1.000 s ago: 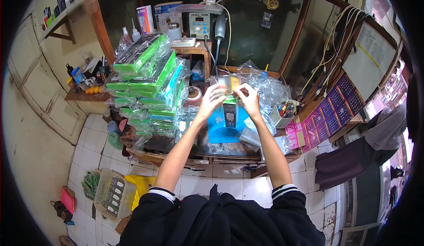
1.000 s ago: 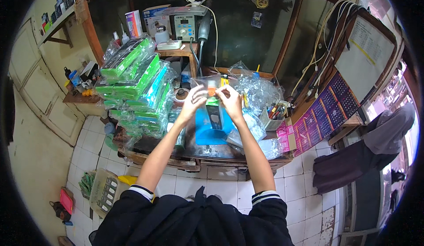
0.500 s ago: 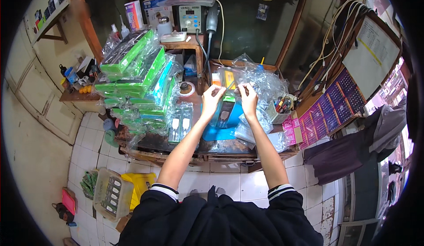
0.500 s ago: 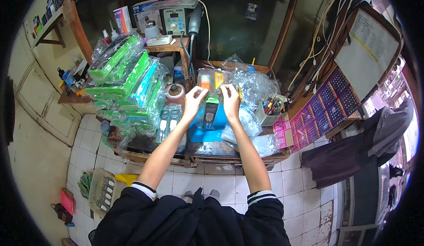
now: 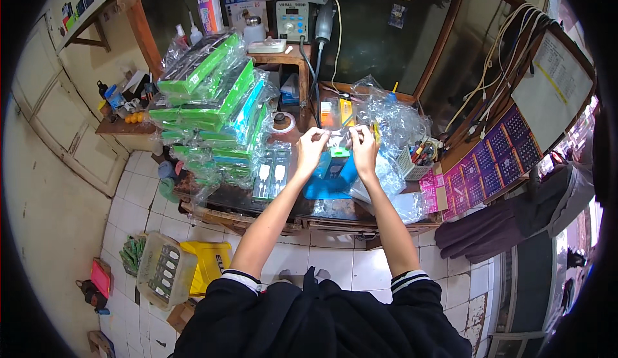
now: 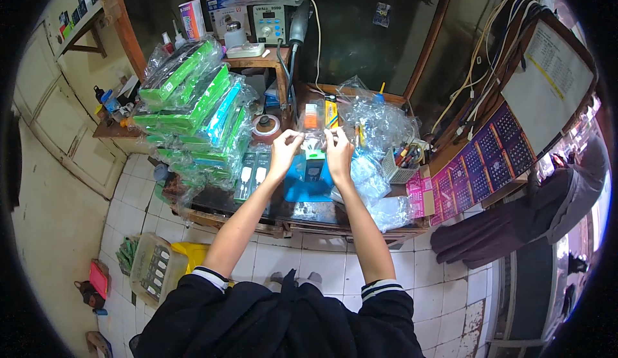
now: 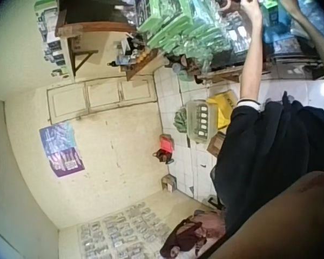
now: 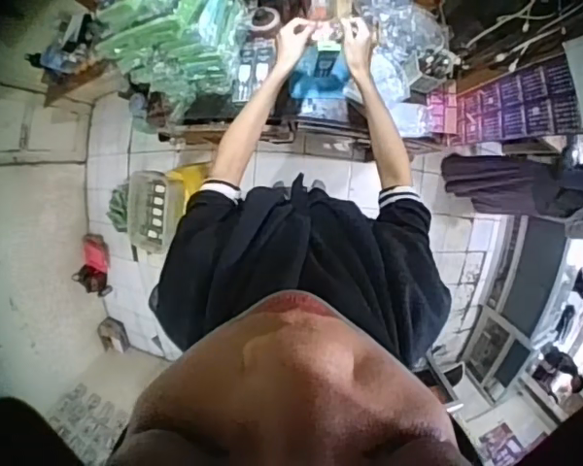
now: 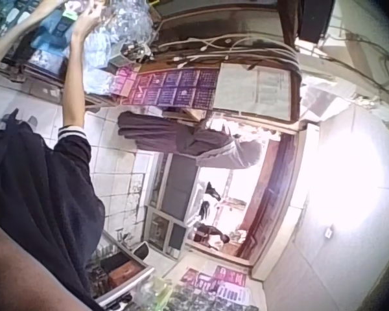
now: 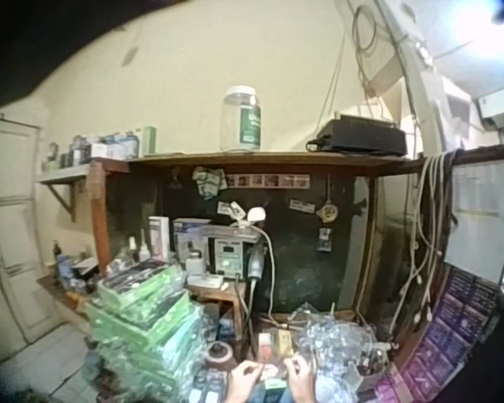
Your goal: The person takes phone chargers and cables from a stack, places them into clear plastic bags, and puts the bagged items into a plastic container.
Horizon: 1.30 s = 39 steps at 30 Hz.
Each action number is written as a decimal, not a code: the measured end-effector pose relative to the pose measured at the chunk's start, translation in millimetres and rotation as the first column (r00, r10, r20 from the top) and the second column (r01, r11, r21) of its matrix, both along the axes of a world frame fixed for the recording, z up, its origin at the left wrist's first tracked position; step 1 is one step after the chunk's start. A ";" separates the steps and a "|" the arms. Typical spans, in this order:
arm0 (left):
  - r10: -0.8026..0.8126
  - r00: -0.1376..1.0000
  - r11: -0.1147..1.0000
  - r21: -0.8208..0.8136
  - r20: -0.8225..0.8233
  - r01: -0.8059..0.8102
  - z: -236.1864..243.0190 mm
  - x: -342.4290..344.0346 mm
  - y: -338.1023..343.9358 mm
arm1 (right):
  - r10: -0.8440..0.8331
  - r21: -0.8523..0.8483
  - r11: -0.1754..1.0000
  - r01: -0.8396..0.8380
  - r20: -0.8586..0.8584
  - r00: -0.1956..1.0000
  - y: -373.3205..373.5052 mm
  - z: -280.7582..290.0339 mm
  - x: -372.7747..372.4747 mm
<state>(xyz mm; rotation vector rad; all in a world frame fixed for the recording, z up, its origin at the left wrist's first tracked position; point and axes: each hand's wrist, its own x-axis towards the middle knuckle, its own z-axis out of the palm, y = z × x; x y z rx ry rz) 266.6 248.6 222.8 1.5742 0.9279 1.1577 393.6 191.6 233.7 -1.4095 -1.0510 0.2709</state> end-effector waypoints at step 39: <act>-0.164 0.847 0.771 0.470 -0.505 0.430 -2.2 -23.7 3.7 | 0.162 -0.154 0.981 -0.119 0.310 0.937 -8.8 9.8 21.8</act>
